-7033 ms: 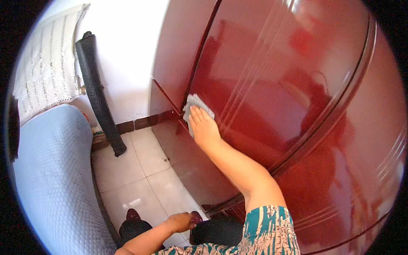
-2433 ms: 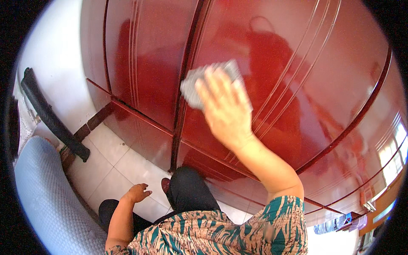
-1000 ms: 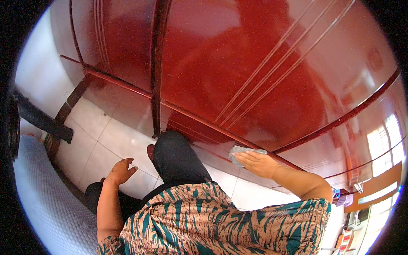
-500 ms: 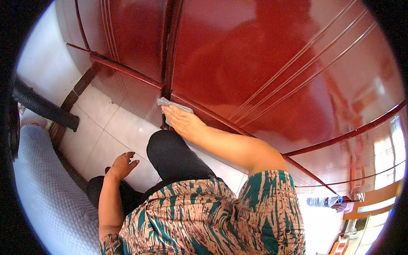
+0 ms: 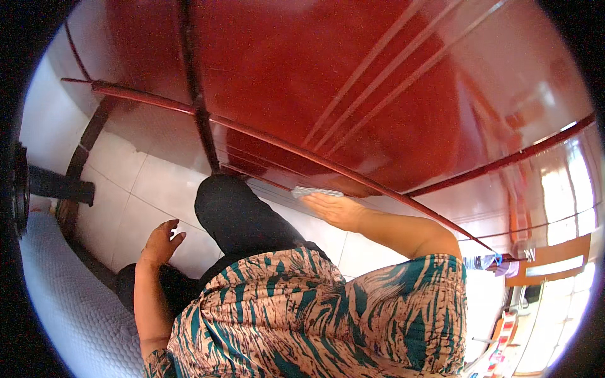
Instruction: The person wipes the exterior doors and edges of a dark wood wardrobe with a cloth, moving the cloth in circular and sweeping motions across the lower and middle panels.
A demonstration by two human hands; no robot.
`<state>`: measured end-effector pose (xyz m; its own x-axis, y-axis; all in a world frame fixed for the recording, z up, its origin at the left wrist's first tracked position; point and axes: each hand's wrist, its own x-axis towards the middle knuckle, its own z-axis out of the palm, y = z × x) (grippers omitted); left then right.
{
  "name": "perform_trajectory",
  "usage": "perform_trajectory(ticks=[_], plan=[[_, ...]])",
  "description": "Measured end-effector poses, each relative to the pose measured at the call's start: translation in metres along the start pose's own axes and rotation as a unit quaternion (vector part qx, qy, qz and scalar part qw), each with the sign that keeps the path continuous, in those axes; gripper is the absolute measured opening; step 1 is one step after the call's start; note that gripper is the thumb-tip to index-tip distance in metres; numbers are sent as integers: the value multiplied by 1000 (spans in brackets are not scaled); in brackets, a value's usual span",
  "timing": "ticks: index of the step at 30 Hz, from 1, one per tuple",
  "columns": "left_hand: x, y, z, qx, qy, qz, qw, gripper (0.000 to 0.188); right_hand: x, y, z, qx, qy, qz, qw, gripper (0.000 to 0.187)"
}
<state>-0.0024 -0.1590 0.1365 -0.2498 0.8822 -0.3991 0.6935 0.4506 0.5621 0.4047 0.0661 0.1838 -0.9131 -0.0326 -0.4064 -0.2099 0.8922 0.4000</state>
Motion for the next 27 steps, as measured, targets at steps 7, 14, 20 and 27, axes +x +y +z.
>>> perform_trajectory(ticks=[7,14,20,27], plan=[[7,2,0,-31,3,-9,999,48,-97,-30,15,13,-148,1,989,46],[9,-9,1,-7,-7,-4,1000,48,-143,-26,-20,-38,-309,-73,948,46],[10,-6,2,-2,-1,9,1000,48,-73,-24,-12,82,-91,77,989,44],[6,-6,0,-28,-5,-33,999,49,93,25,-55,-50,177,139,973,46]])
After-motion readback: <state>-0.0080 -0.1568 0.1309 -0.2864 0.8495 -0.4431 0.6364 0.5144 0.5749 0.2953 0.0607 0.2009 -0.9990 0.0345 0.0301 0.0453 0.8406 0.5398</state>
